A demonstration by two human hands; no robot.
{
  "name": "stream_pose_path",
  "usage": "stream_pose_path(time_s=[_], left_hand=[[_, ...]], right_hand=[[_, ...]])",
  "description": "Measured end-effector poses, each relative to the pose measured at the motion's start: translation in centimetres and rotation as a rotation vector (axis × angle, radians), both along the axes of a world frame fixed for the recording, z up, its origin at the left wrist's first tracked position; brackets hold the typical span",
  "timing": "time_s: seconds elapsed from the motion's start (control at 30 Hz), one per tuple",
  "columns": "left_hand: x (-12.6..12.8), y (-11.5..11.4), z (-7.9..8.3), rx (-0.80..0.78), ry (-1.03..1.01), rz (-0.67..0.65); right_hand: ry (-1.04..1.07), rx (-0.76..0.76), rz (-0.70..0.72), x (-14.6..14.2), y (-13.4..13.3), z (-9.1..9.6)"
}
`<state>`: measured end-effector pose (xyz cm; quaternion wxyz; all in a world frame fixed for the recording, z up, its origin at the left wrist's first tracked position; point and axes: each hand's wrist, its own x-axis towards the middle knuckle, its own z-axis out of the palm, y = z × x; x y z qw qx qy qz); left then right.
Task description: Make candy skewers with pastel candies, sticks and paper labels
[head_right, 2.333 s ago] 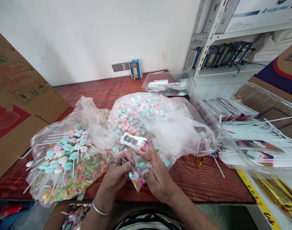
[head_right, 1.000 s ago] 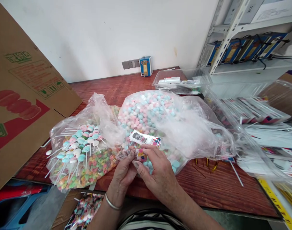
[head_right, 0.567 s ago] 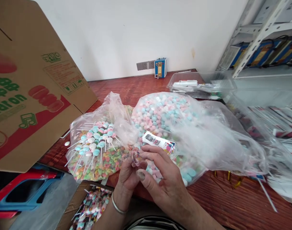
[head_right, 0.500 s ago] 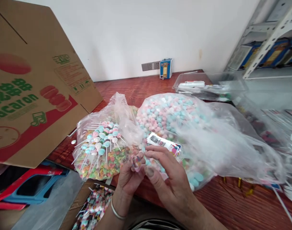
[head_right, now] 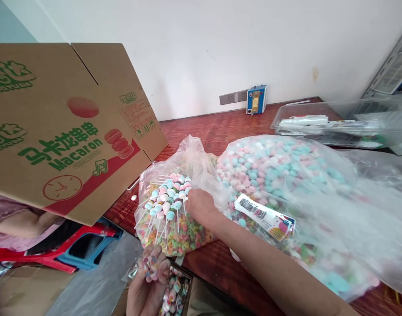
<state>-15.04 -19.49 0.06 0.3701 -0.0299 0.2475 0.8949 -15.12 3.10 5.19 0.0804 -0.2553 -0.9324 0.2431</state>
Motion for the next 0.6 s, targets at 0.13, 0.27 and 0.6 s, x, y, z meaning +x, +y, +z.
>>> stream_pose_path(time_s=[0.13,0.27,0.6], left_hand=[[-1.1,0.8,-0.1,-0.008,-0.041,0.065],[-1.9,2.8,0.5,-0.026,-0.059,0.089],[0.7,10.2,2.2,-0.055,-0.109,-0.107]], right_hand=[[0.007,0.039,-0.068,1.1,1.0,0.1],[0.094,0.041,-0.099,7.4,2.1,1.2],[0.446,-0.74,-0.084,24.4,1.4,0.5]])
